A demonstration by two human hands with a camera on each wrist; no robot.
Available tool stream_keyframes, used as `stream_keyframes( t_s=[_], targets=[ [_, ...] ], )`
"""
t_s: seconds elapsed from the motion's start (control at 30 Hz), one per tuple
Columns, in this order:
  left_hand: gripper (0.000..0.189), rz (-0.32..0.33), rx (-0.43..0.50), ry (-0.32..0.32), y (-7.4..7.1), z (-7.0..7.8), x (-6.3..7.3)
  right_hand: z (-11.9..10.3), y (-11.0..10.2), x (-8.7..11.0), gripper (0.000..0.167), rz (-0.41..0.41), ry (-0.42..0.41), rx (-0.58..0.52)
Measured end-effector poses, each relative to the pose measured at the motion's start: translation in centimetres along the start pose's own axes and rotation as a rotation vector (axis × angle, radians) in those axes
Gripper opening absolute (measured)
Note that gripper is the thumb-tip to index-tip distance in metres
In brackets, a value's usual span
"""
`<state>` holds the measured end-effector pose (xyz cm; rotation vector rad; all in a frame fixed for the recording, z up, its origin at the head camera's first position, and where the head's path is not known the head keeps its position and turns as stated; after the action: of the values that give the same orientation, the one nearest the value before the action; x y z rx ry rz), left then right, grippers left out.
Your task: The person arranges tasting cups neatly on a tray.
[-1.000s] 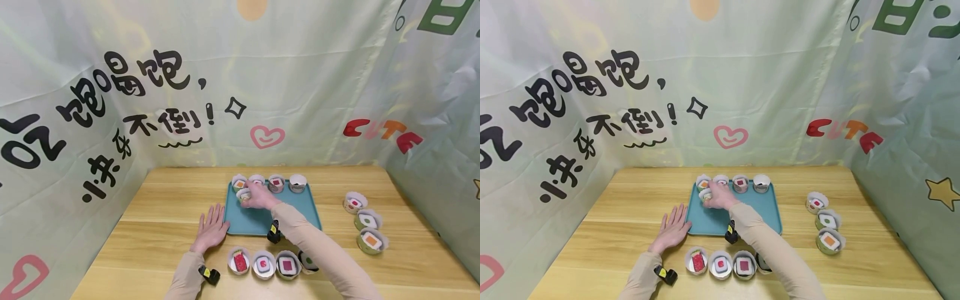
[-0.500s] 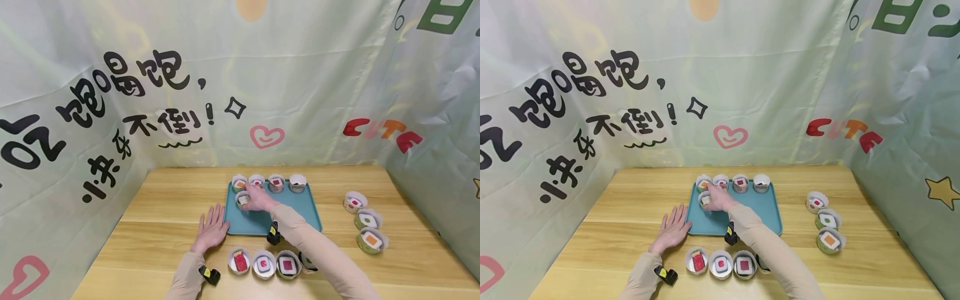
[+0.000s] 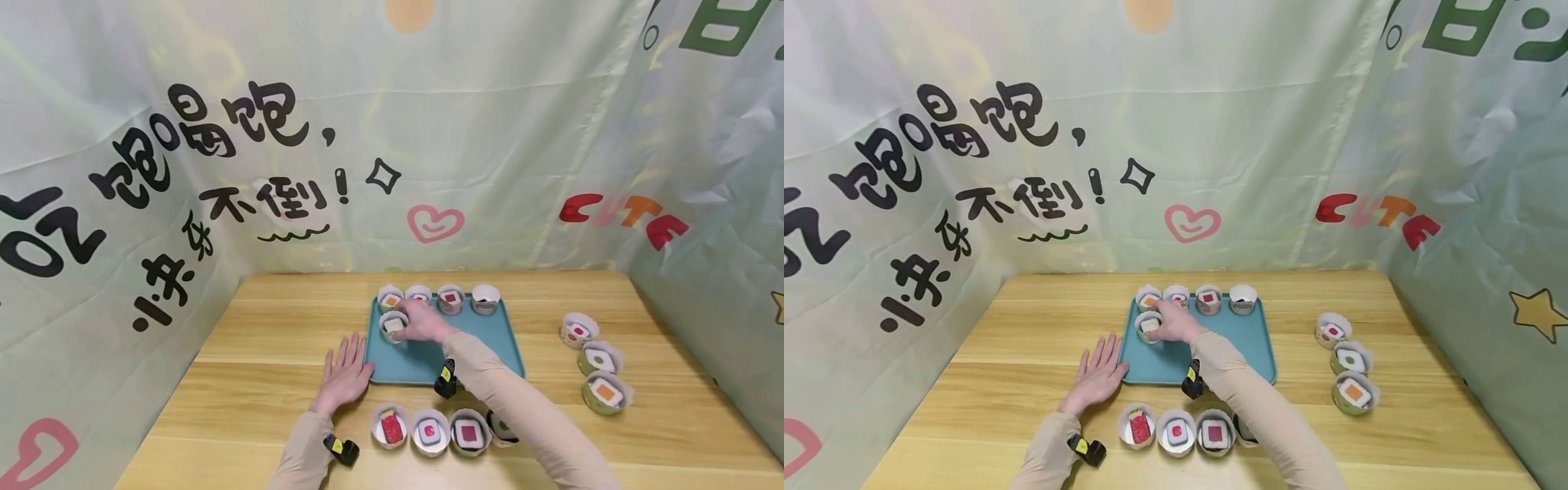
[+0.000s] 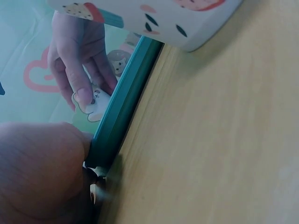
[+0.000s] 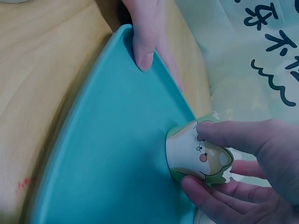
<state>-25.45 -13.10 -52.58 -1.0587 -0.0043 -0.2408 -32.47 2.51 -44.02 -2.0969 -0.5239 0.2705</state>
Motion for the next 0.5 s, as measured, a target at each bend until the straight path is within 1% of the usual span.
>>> stream_keyframes(
  t_s=[0.1, 0.17, 0.33, 0.5],
  targets=[
    [0.066, -0.007, 0.003, -0.005, 0.04, 0.05, -0.02, 0.01, 0.12, -0.11, 0.060, 0.023, 0.027, -0.004],
    [0.065, -0.006, -0.003, -0.009, 0.13, -0.05, -0.12, -0.05, 0.12, -0.20, 0.056, 0.039, 0.035, -0.005],
    [0.064, -0.001, -0.006, -0.005, 0.32, -0.29, -0.38, -0.13, 0.03, -0.39, 0.048, 0.075, 0.035, -0.006],
    [0.065, -0.002, -0.004, -0.006, 0.55, -0.59, -0.61, 0.02, 0.13, -0.57, 0.049, 0.095, 0.050, -0.006]
  ],
)
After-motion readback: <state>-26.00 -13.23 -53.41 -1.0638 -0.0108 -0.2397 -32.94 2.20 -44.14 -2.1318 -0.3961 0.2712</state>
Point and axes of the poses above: each hand's wrist, its own x-axis away from the middle knuckle, its own y-axis out of the palm, z = x × y, the point moved 8 cm from there along -x, towards the middle knuckle, and after that the axes turned 2 degrees about x, right-handed, at the moved point
